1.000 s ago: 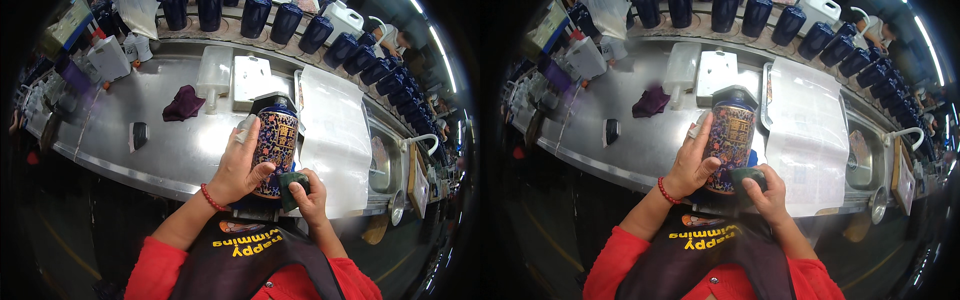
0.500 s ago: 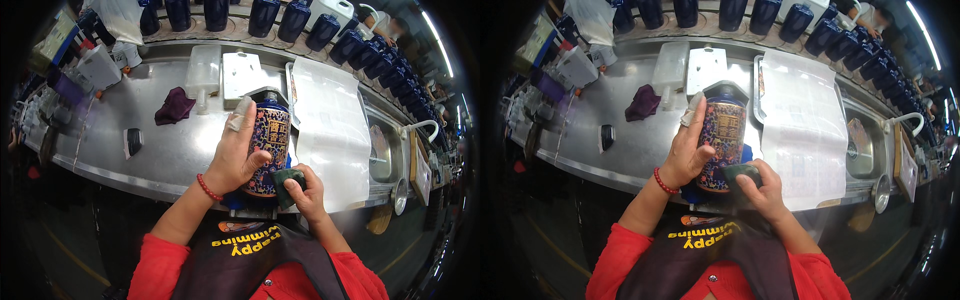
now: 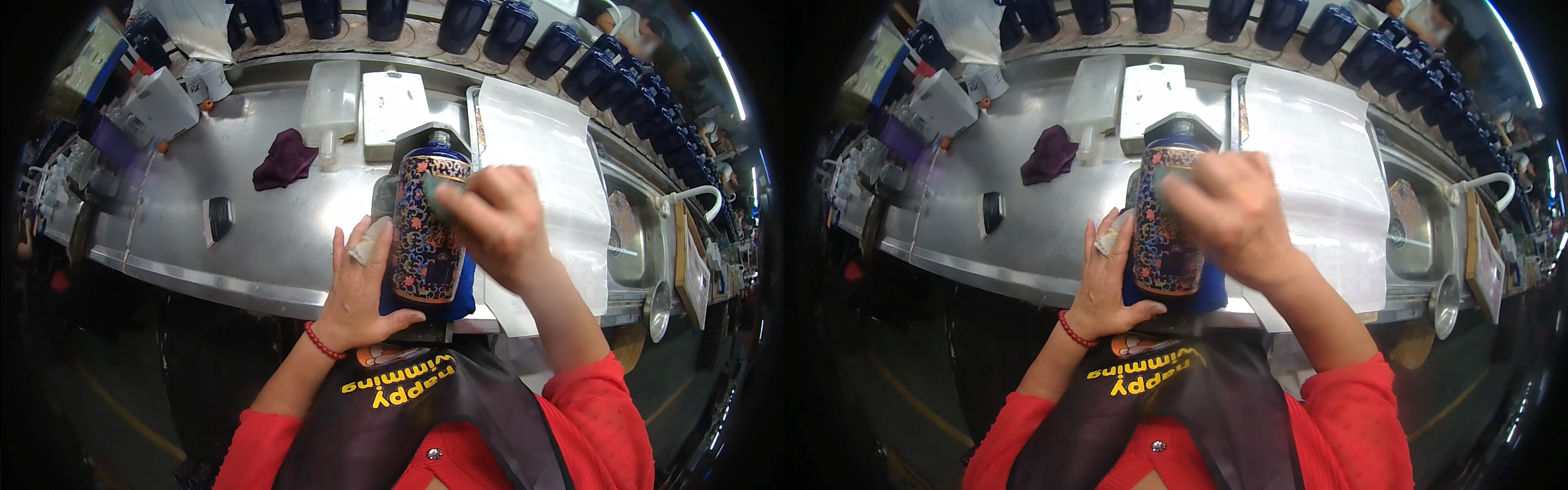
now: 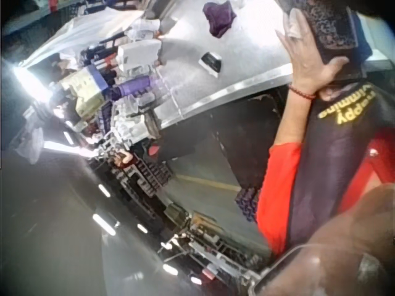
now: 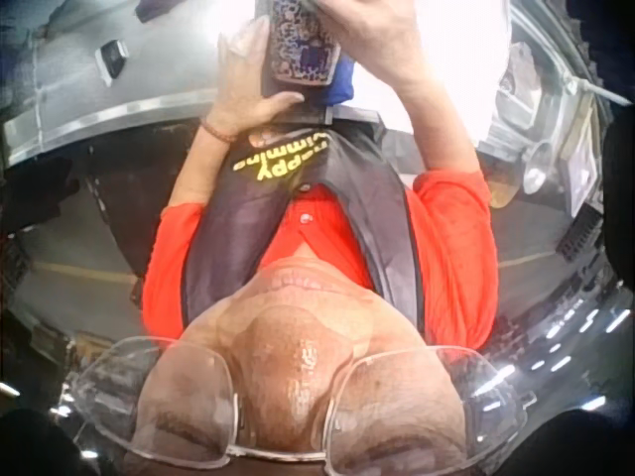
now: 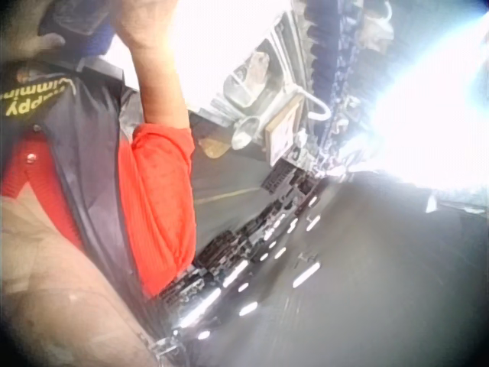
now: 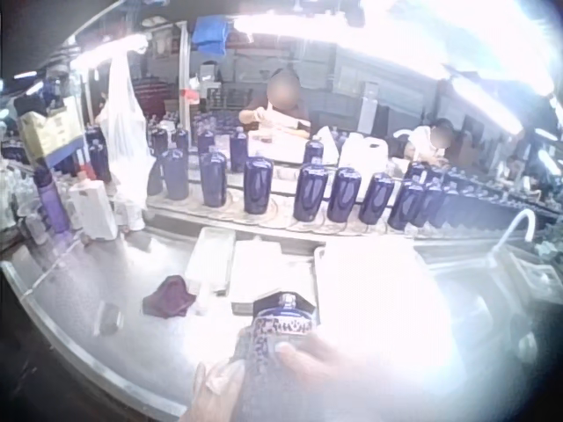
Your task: The person applies a decorative sticker to a blue cylindrical container, smoothing it with a green tool and adjusting placement by hand. The person rotates the container to align the sticker and continues smoothing the surface.
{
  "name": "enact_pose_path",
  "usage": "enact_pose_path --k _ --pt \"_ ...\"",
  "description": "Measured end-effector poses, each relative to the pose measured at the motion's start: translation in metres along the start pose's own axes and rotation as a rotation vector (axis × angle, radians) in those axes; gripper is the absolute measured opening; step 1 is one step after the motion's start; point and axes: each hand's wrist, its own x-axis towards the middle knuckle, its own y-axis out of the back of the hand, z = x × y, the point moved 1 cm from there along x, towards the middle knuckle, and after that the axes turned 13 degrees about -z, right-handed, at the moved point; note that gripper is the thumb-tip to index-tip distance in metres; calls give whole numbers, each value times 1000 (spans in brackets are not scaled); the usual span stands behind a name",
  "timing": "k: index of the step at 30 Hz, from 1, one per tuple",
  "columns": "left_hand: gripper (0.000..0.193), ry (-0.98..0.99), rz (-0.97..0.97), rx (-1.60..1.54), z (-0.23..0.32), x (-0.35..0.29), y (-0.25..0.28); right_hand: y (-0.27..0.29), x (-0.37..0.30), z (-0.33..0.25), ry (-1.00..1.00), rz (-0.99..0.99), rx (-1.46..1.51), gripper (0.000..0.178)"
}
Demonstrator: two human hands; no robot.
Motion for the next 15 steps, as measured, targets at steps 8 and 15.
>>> enact_pose_path --k 8,15 --pt "93 48 159 326 1 -2 13 -3 -20 -8 -99 -2 132 44" --pt "93 -56 218 438 9 0 22 -6 -74 -18 -236 -37 573 28"
